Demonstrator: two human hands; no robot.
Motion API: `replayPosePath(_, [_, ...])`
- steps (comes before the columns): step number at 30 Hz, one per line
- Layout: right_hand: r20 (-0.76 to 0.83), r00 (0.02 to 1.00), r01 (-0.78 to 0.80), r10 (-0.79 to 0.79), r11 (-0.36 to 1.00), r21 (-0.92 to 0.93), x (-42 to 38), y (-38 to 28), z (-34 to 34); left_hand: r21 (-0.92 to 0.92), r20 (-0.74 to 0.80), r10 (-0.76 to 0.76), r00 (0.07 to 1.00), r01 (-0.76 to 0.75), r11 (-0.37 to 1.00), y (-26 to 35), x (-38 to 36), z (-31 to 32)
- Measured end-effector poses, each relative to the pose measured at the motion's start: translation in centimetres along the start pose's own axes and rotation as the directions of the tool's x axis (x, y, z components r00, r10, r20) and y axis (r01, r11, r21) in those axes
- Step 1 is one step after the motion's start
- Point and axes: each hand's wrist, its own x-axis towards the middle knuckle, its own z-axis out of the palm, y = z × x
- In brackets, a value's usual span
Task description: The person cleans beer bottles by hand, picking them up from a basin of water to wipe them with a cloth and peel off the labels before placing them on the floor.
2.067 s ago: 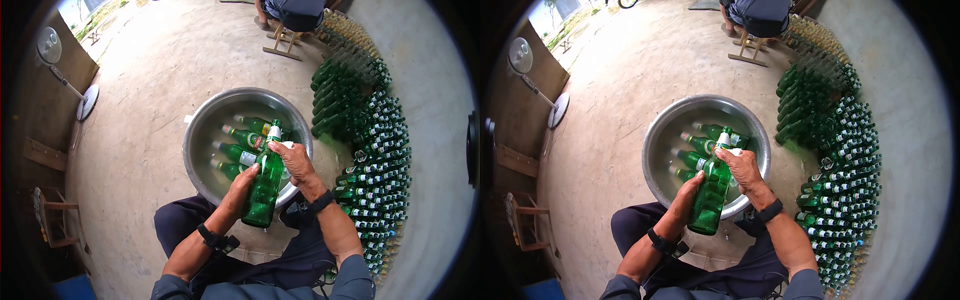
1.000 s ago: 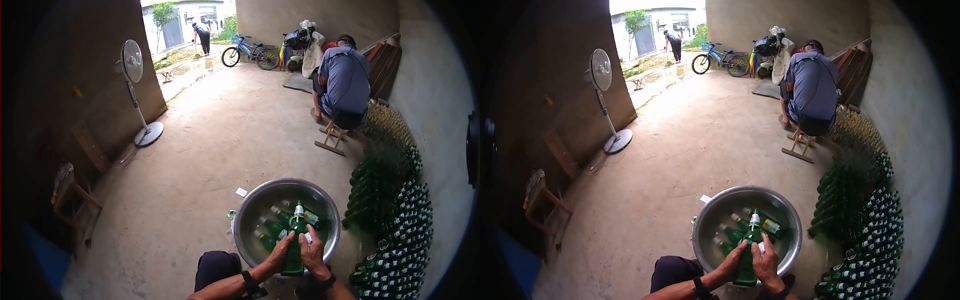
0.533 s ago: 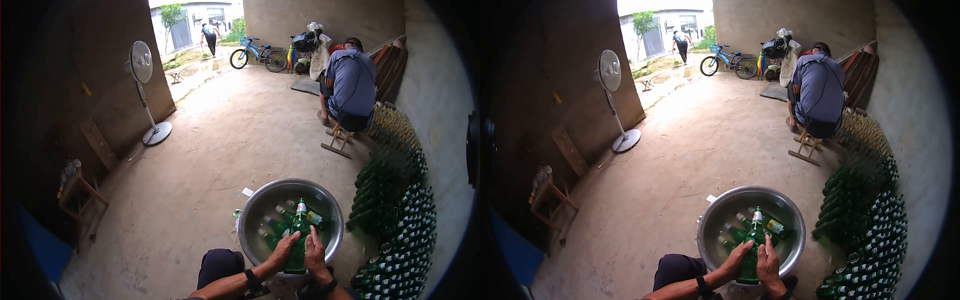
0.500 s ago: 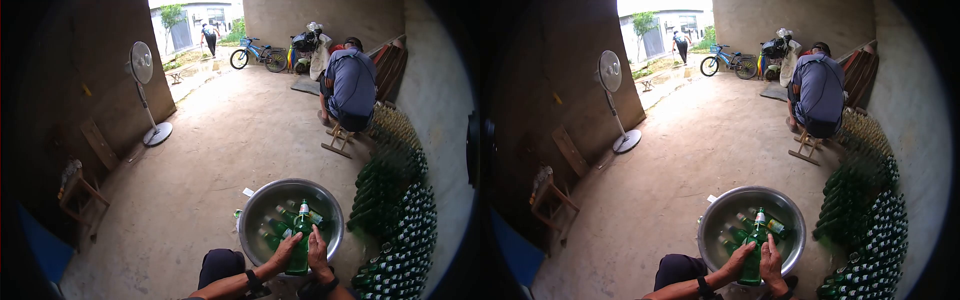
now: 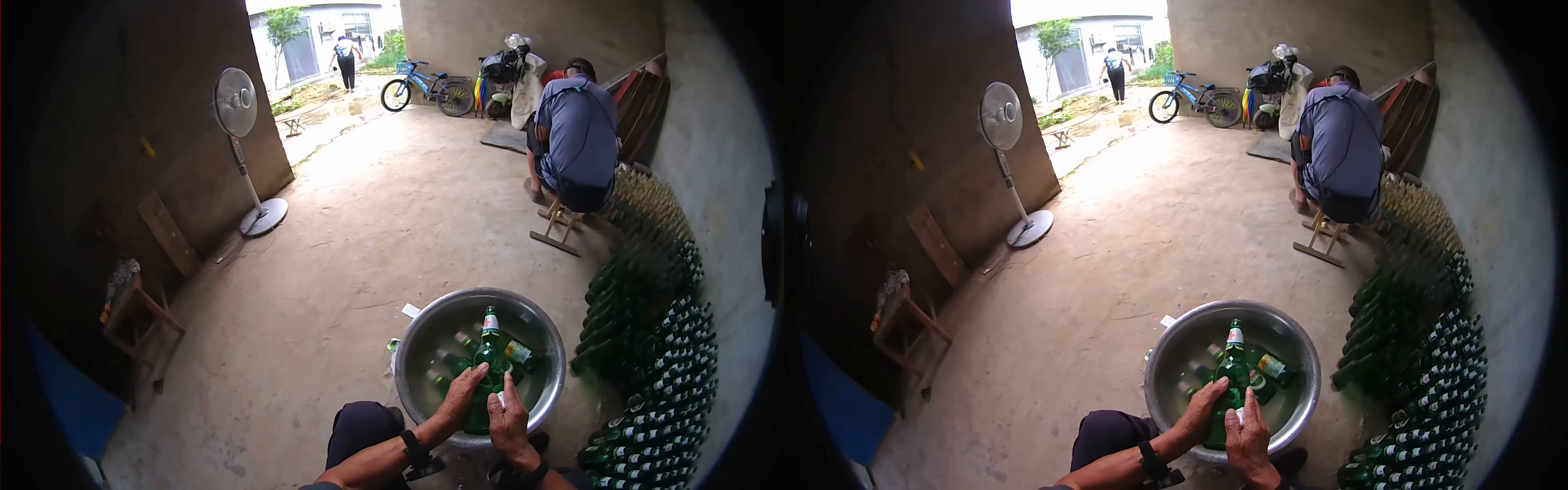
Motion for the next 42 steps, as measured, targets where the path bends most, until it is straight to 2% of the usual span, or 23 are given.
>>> replayPosePath(1, [0.056,0.989,-0.140,0.138,0.990,0.033,0.3,0.3,-0.4,-0.014,-0.017,-0.033,0.999,0.033,0.999,0.7,-0.7,0.9])
replayPosePath(2, [0.059,0.989,-0.139,0.137,0.990,0.034,0.8,0.7,-0.6,-0.015,-0.020,-0.032,0.999,0.031,0.999,0.6,-1.1,1.2])
replayPosePath(5, [-0.072,0.993,-0.088,0.097,0.989,0.116,2.1,1.2,-1.2,-0.043,0.062,-0.119,0.991,0.122,0.992,-1.7,-1.3,1.3])
replayPosePath(6, [-0.048,0.975,-0.206,0.217,0.965,0.164,2.7,0.6,-1.9,0.009,0.053,-0.154,0.987,0.153,0.988,-1.2,-2.3,1.9])
replayPosePath(8, [-0.134,0.981,-0.114,0.138,0.979,0.171,3.2,2.8,-1.5,0.003,0.060,-0.167,0.984,0.167,0.986,-1.9,-2.1,2.0])
replayPosePath(11, [-0.104,0.992,-0.067,0.074,0.995,0.072,2.5,2.6,-0.8,0.012,0.028,-0.080,0.996,0.079,0.997,-1.4,-1.3,1.9])
replayPosePath(12, [-0.091,0.995,-0.032,0.032,0.999,-0.001,2.0,1.4,-0.7,-0.029,0.013,-0.060,0.998,0.060,0.998,-0.7,-1.4,2.0])
replayPosePath(14, [-0.059,0.996,0.055,-0.059,0.996,-0.075,1.1,0.7,-0.2,0.010,-0.007,-0.052,0.999,0.052,0.999,0.2,-0.9,1.2])
replayPosePath(16, [-0.061,0.994,0.087,-0.092,0.993,-0.079,0.6,0.7,0.3,0.010,-0.006,-0.032,0.999,0.032,0.999,0.4,-0.5,0.6])
replayPosePath(18, [-0.049,0.996,0.066,-0.068,0.997,-0.040,0.8,0.8,0.4,0.012,0.011,0.015,1.000,-0.015,1.000,-0.2,-0.3,0.3])
replayPosePath(19, [-0.039,0.999,0.035,-0.036,0.999,-0.002,1.1,0.7,0.2,0.023,0.011,-0.006,1.000,0.006,1.000,0.2,-0.5,0.5])
replayPosePath(20, [-0.010,0.998,-0.063,0.064,0.997,0.052,1.4,0.8,0.0,0.019,0.026,-0.052,0.998,0.052,0.998,0.4,-1.0,0.5])
replayPosePath(22, [-0.012,0.994,-0.104,0.107,0.984,0.146,2.8,1.0,-1.0,0.008,0.043,-0.107,0.993,0.107,0.994,0.8,-2.3,1.5])
replayPosePath(23, [-0.073,0.993,-0.078,0.092,0.981,0.175,3.4,2.9,-0.7,0.004,0.073,-0.135,0.988,0.135,0.991,0.4,-2.6,1.5])
replayPosePath(24, [-0.029,0.983,-0.171,0.181,0.960,0.221,3.9,2.2,-1.7,0.000,0.110,-0.154,0.982,0.155,0.988,0.3,-2.5,1.5])
replayPosePath(25, [-0.076,0.991,-0.090,0.114,0.961,0.261,3.9,2.9,-1.4,-0.025,0.123,-0.158,0.980,0.162,0.986,0.4,-2.4,1.7])
replayPosePath(26, [-0.075,0.990,-0.093,0.117,0.959,0.267,3.7,2.5,-1.4,-0.053,0.132,-0.155,0.979,0.163,0.985,0.7,-2.4,1.9])
replayPosePath(28, [0.127,0.965,-0.262,0.231,0.895,0.361,3.1,1.1,-2.0,-0.143,0.117,-0.146,0.982,0.162,0.976,1.1,-1.8,1.8])
replayPosePath(30, [0.112,0.980,-0.199,0.167,0.892,0.406,2.7,0.8,-1.5,-0.243,0.082,-0.139,0.987,0.155,0.957,1.4,-1.7,2.1])
replayPosePath(33, [0.120,0.975,-0.220,0.188,0.894,0.391,2.8,0.5,-1.6,-0.219,0.107,-0.144,0.984,0.164,0.962,1.7,-1.9,1.7])
replayPosePath(36, [0.129,0.967,-0.254,0.219,0.845,0.471,2.7,0.8,-1.8,-0.235,0.139,-0.143,0.980,0.173,0.956,1.3,-1.6,1.3])
replayPosePath(39, [0.148,0.969,-0.243,0.196,0.860,0.449,2.4,0.3,-2.0,-0.232,0.211,-0.165,0.963,0.214,0.949,0.9,-1.2,0.6])
replayPosePath(42, [0.150,0.979,-0.197,0.138,0.836,0.513,2.5,0.8,-2.3,-0.265,0.186,-0.149,0.971,0.195,0.944,0.5,-1.0,0.7])
